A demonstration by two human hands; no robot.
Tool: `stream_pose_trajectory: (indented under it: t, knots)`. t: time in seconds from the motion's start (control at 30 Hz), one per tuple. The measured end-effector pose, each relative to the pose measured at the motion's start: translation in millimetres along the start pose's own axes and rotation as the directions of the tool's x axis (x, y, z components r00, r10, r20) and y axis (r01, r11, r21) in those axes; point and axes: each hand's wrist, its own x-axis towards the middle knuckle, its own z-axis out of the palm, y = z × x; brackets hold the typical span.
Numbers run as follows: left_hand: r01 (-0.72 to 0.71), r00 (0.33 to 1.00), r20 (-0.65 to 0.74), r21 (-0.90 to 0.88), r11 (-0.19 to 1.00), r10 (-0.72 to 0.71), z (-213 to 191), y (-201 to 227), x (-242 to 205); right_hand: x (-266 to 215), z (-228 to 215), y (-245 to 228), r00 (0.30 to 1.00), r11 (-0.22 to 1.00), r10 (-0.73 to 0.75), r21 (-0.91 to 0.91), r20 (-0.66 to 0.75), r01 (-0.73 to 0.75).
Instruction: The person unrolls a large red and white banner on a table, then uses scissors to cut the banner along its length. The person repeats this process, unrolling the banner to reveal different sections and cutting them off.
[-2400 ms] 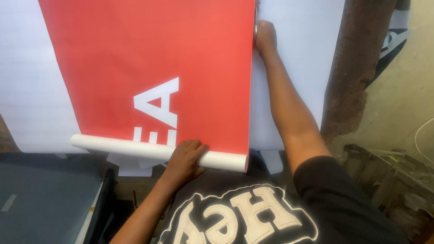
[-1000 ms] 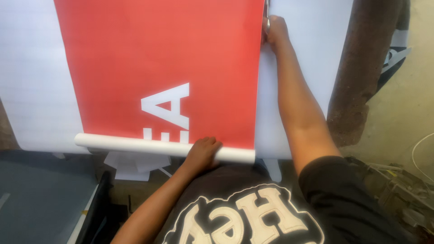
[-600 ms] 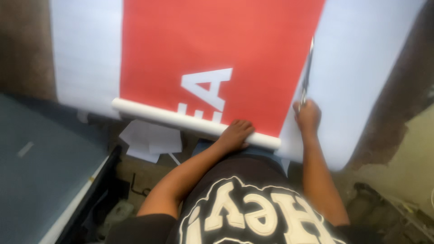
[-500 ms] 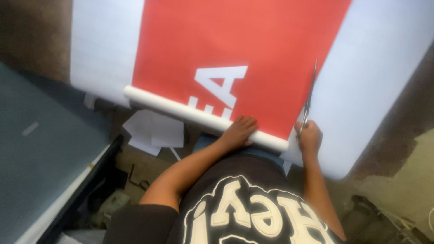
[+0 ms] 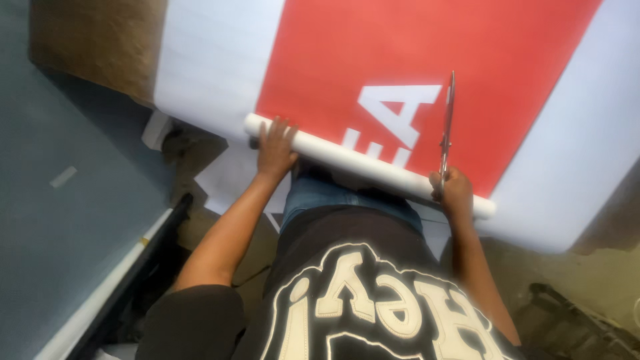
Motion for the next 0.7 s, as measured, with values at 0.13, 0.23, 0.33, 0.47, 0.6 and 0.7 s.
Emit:
stream_pose_trajectory:
  t: [0.13,0.23,0.33,0.47,0.6,0.7]
  knots:
    - [-0.162,0.987,-0.014,-0.089,0.983,0.161,30.0,-50.3,10.9,-43.0,90.9,-62.1,0.994,0.999,-0.033,0.005,0.105,0.032]
    - [-0.209,0.976,-0.093,-0.143,0.967,0.198,36.9,-68.5,4.1,-62.7,155.6,-100.7,0.969,0.996,-0.026,0.089,0.244,0.005]
    - [-0.203,0.972,-0.151,-0.144,0.969,0.181,28.0,-82.5,-14.1,-83.1,202.6,-130.9,0.938,0.981,0.021,0.173,0.346,-0.086]
    - [-0.208,0.967,-0.168,-0.101,0.973,0.19,33.1,-84.3,-26.0,-103.1,234.4,-175.5,0.853,0.971,0.02,0.192,0.522,-0.14]
    - [-0.218,0.956,-0.206,-0.03,0.976,0.207,51.5,-81.9,-23.2,-93.2,268.3,-172.4,0.767,0.967,0.046,0.163,0.64,-0.194]
    - [-0.23,0.952,-0.201,0.023,0.973,0.23,73.2,-84.6,-27.9,-106.6,274.4,-190.4,0.732,0.923,0.052,0.247,0.679,-0.294]
